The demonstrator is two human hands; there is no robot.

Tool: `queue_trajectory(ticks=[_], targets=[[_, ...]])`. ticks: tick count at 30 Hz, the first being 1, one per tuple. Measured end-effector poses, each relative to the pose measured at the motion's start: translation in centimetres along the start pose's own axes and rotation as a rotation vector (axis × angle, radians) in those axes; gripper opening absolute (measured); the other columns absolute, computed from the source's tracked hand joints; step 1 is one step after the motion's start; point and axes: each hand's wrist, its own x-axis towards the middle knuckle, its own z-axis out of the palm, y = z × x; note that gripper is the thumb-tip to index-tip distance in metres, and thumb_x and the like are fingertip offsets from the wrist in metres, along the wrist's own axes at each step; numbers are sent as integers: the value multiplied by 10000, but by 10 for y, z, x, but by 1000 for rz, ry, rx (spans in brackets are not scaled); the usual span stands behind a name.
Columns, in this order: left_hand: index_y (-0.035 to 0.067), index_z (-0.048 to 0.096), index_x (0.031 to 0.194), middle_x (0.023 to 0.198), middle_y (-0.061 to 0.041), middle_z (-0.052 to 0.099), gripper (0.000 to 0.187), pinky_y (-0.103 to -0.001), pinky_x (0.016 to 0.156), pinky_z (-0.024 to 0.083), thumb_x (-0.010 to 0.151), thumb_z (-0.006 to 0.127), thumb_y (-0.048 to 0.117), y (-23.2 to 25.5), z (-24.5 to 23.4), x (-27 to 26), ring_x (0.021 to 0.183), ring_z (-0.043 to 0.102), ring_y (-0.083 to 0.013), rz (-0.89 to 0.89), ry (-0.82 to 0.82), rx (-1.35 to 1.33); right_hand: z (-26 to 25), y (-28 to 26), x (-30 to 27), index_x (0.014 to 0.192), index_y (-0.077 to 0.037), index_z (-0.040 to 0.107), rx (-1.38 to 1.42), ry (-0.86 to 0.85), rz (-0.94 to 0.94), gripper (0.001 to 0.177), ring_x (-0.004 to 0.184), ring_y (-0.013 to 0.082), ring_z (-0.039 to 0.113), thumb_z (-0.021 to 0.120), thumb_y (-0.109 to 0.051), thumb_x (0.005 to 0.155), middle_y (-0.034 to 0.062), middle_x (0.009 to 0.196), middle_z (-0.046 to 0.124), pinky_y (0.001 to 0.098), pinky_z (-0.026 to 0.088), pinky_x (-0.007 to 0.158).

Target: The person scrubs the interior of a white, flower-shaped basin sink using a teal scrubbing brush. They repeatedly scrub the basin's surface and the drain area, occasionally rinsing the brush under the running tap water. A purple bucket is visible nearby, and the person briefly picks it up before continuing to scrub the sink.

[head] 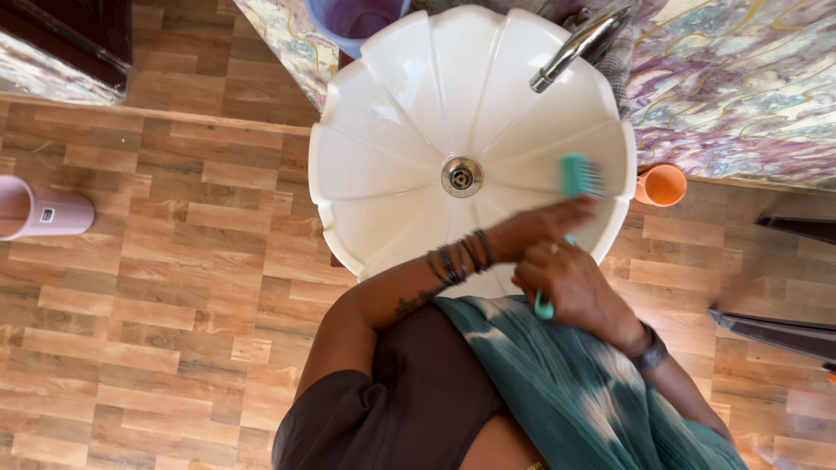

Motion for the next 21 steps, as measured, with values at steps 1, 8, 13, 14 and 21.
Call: queue_trajectory(ticks=[1,8,13,14,21], targets=[[-13,445,1514,1618,-206,383,642,-420,1275,325,963,668,228,1,2,2,1544,335,-330,3,1,11,-1,-3,-2,744,-62,686,1,71,-27,131,803,271,648,792,-103,811,74,755,635,427,517,748],[11,742,1031,1399,-255,592,289,-435,1160,411,921,642,258,-12,-37,-14,1386,520,-368,-538,-322,383,26,28,20,911,-55,725,494,283,-79,93,918,276,649,763,-31,830,106,941,665,397,539,789],[6,647,1216,1424,-215,590,353,-453,1174,428,967,608,254,-20,-54,-23,1431,503,-351,-594,-260,391,17,47,35,994,-41,714,610,304,-112,164,1013,271,677,692,20,843,105,1052,689,376,574,854],[-18,589,1292,1467,-232,537,449,-458,1164,410,942,636,260,-24,-51,-17,1437,460,-372,-513,-149,398,10,48,34,1010,-32,709,521,311,-100,171,1001,278,670,717,7,844,113,1059,687,386,562,840],[55,456,1488,1578,-183,455,651,-452,1171,427,875,657,145,-15,-71,-2,1472,408,-405,-54,185,15,-11,38,37,950,-48,669,54,318,-6,130,986,314,658,712,-65,829,107,1080,675,441,534,860]])
